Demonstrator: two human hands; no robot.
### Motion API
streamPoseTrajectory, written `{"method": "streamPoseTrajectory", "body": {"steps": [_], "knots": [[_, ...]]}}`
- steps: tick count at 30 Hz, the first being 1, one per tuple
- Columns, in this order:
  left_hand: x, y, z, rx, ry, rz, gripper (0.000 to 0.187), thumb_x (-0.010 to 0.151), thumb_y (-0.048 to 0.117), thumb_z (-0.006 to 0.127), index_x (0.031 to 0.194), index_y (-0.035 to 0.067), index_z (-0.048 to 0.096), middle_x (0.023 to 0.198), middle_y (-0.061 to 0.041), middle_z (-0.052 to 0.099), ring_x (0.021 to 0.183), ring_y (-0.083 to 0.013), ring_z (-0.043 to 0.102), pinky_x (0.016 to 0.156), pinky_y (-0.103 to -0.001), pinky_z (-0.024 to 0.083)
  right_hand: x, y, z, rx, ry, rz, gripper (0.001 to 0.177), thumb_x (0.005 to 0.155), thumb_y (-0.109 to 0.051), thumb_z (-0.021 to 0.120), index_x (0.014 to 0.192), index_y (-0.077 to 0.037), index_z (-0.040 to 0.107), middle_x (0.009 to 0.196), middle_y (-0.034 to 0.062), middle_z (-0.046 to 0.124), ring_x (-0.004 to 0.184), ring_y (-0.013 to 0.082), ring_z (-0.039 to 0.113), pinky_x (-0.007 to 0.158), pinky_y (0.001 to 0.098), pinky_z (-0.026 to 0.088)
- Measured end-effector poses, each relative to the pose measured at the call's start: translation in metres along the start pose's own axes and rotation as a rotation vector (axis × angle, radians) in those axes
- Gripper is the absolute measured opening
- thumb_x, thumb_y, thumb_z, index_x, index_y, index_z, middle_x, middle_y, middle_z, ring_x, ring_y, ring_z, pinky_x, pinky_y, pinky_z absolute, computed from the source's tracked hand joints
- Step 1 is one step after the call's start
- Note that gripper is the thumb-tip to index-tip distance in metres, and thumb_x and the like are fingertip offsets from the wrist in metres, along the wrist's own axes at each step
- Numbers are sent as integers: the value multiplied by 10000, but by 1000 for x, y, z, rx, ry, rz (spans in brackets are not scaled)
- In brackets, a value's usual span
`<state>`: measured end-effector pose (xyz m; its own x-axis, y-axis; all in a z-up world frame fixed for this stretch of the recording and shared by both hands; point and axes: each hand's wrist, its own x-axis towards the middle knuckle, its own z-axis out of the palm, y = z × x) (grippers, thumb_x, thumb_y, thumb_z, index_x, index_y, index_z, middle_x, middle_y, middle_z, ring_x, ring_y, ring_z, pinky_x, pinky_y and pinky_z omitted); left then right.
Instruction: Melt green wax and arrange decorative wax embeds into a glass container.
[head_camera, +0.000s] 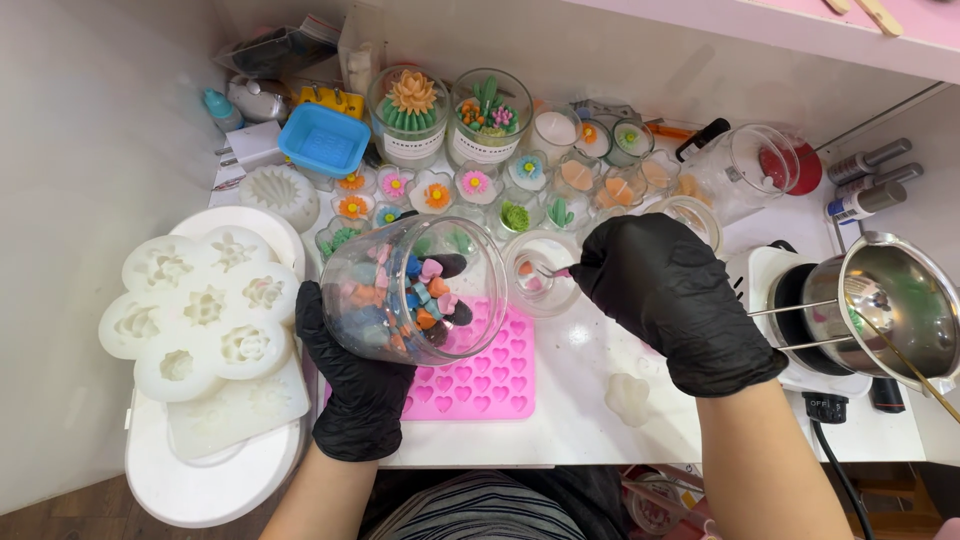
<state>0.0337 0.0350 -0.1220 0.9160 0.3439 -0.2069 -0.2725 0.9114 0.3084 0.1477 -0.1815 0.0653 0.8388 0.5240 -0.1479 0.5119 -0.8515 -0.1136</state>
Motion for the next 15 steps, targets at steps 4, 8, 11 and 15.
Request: {"method": "streamPoseTrajectory", "body": {"steps": [4,8,11,15], "knots": [[-16,6,15,-10,-16,-9,700,946,618,564,1394,81,525,1306,-122,614,1170,-308,612,1020,-480,496,4,-5,-5,88,69,-28,195,800,-254,737,782,-60,736,793,205,682,762,423,651,656,518,504],[-20,10,19,-21,-35,-11,706,947,619,564,1399,78,520,1311,-131,610,1168,-317,613,1017,-488,498,14,-3,-4,75,79,-116,185,810,-232,721,806,-47,722,826,209,679,788,433,639,651,520,502],[-21,14,21,-29,-51,-9,710,949,619,563,1403,76,515,1315,-138,607,1167,-324,613,1015,-494,499,25,-2,3,80,43,-148,194,820,-234,725,802,-41,718,836,213,679,810,429,640,674,510,511],[-23,17,23,-40,-67,-12,715,950,619,563,1409,73,510,1320,-147,604,1165,-334,614,1011,-501,500,36,-8,13,-31,-52,-134,215,804,-266,750,830,-54,724,852,205,683,826,423,650,700,500,522]]}}
